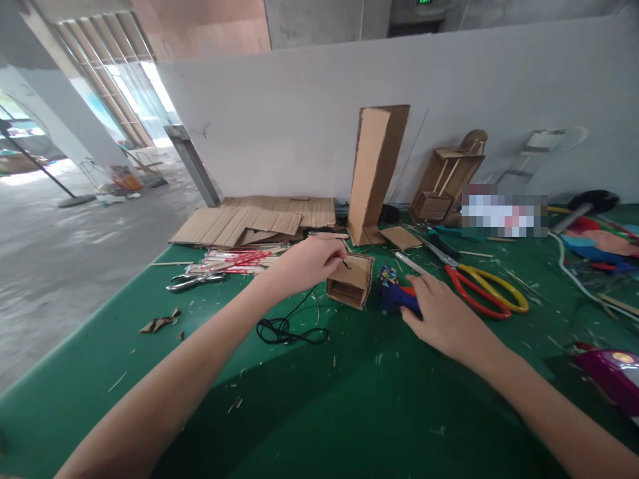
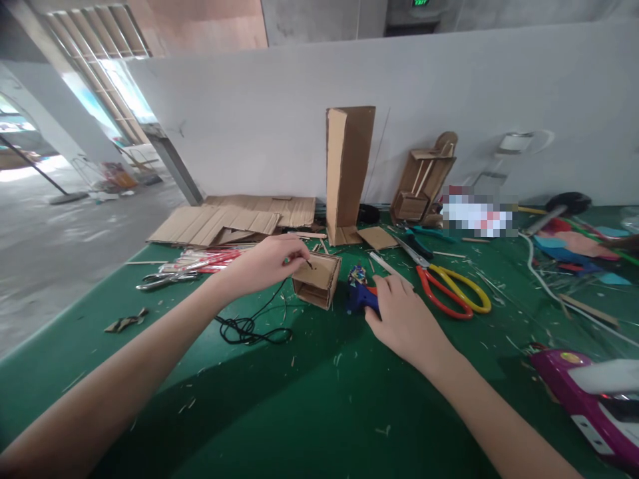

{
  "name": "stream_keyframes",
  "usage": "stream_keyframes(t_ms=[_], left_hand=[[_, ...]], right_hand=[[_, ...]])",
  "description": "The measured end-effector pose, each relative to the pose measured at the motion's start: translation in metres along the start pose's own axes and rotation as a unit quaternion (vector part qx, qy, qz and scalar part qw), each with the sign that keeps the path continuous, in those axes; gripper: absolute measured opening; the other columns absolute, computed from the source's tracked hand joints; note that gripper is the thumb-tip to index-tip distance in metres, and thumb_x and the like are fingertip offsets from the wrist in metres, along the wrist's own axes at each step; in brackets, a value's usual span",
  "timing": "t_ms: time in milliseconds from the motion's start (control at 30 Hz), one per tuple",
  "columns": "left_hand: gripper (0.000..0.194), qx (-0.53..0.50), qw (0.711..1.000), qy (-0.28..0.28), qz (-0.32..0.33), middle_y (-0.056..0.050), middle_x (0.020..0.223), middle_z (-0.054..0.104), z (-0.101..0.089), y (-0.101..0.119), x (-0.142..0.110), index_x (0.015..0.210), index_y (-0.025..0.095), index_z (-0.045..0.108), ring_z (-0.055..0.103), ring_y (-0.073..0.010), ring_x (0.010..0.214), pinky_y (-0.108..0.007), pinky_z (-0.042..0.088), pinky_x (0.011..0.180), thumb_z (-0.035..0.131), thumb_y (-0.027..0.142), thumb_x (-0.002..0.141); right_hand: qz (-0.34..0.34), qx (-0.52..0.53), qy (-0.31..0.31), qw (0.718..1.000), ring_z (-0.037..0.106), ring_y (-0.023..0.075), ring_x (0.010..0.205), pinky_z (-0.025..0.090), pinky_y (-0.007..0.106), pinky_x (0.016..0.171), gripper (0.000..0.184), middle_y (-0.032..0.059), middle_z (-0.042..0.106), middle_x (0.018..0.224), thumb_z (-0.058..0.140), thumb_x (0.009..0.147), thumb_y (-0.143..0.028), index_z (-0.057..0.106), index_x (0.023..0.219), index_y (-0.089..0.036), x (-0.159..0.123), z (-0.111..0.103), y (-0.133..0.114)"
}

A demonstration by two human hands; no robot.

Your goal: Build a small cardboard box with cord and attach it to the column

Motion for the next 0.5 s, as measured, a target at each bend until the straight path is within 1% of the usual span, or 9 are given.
stream_keyframes(t_ms=[67, 100, 167, 233, 300, 400, 433, 500], left_hand=[[0.021, 0.000, 1.000, 0.004, 0.005, -0.003, 0.094, 0.063, 0.002, -0.001, -0.001, 0.090, 0.019, 0.063, 0.058, -0.0146, 0.084, -0.028, 0.043, 0.074, 0.043, 0.013, 0.087], [0.021, 0.000, 1.000, 0.008, 0.009, -0.003, 0.094, 0.063, 0.003, -0.001, -0.001, 0.090, 0.019, 0.062, 0.058, -0.0148, 0.085, -0.028, 0.043, 0.074, 0.042, 0.013, 0.087], [0.021, -0.003, 1.000, 0.020, 0.020, -0.003, 0.093, 0.062, 0.003, -0.001, -0.001, 0.089, 0.019, 0.062, 0.058, -0.0150, 0.086, -0.028, 0.043, 0.075, 0.042, 0.012, 0.087], [0.021, -0.006, 0.999, 0.031, 0.030, -0.003, 0.091, 0.062, 0.002, 0.001, 0.000, 0.087, 0.018, 0.062, 0.057, -0.0147, 0.084, -0.028, 0.043, 0.075, 0.042, 0.011, 0.086], [0.021, -0.014, 0.999, 0.037, 0.038, -0.003, 0.086, 0.062, 0.001, 0.004, 0.001, 0.085, 0.017, 0.062, 0.056, -0.0135, 0.081, -0.026, 0.043, 0.073, 0.043, 0.009, 0.085], [0.018, -0.043, 0.998, 0.042, 0.036, -0.002, 0.081, 0.062, -0.004, 0.008, 0.002, 0.084, 0.017, 0.064, 0.056, -0.0115, 0.074, -0.024, 0.043, 0.068, 0.048, 0.009, 0.083], [0.016, -0.058, 0.997, 0.047, 0.030, -0.002, 0.080, 0.063, -0.006, 0.009, 0.002, 0.085, 0.017, 0.064, 0.056, -0.0111, 0.073, -0.024, 0.043, 0.067, 0.049, 0.009, 0.083], [0.014, -0.091, 0.994, 0.060, 0.013, -0.002, 0.081, 0.065, -0.010, 0.010, 0.001, 0.086, 0.017, 0.065, 0.057, -0.0105, 0.071, -0.023, 0.043, 0.065, 0.052, 0.012, 0.083]], right_hand=[[-0.002, -0.008, 0.031, 0.999, 0.056, 0.0375, 0.110, 0.048, 0.050, 0.082, 0.050, 0.0194, 0.058, 0.125, 0.047, 0.087, -0.038, 0.052, 0.127, -0.008, 0.001, -0.005, -0.003], [-0.008, -0.002, 0.053, 0.999, 0.056, 0.0370, 0.109, 0.047, 0.052, 0.084, 0.049, 0.0179, 0.057, 0.126, 0.046, 0.088, -0.038, 0.052, 0.127, -0.009, 0.003, -0.010, -0.005], [-0.042, 0.031, 0.094, 0.994, 0.055, 0.0339, 0.110, 0.044, 0.050, 0.088, 0.041, 0.0144, 0.059, 0.125, 0.046, 0.090, -0.036, 0.055, 0.123, -0.014, 0.007, -0.024, -0.013], [-0.083, 0.075, 0.117, 0.987, 0.055, 0.0303, 0.107, 0.042, 0.047, 0.089, 0.033, 0.0116, 0.062, 0.117, 0.047, 0.091, -0.036, 0.059, 0.115, -0.017, 0.015, -0.039, -0.024], [-0.097, 0.115, 0.117, 0.982, 0.056, 0.0279, 0.102, 0.042, 0.045, 0.086, 0.031, 0.0099, 0.065, 0.109, 0.049, 0.091, -0.038, 0.062, 0.110, -0.017, 0.027, -0.050, -0.036], [-0.092, 0.155, 0.106, 0.978, 0.057, 0.0281, 0.100, 0.042, 0.043, 0.083, 0.033, 0.0095, 0.066, 0.104, 0.052, 0.090, -0.039, 0.064, 0.112, -0.017, 0.051, -0.061, -0.050], [-0.096, 0.167, 0.095, 0.977, 0.057, 0.0274, 0.098, 0.042, 0.043, 0.083, 0.031, 0.0089, 0.067, 0.101, 0.052, 0.091, -0.037, 0.066, 0.109, -0.017, 0.058, -0.064, -0.053], [-0.109, 0.201, 0.073, 0.971, 0.059, 0.0239, 0.093, 0.042, 0.040, 0.082, 0.022, 0.0063, 0.070, 0.094, 0.051, 0.091, -0.031, 0.069, 0.097, -0.019, 0.069, -0.070, -0.056]])
Point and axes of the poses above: each hand's wrist, its own x-axis towards the middle knuckle, its own z-axis out of the palm, y = z × x, the point moved 1 cm from there along x, towards the middle knuckle
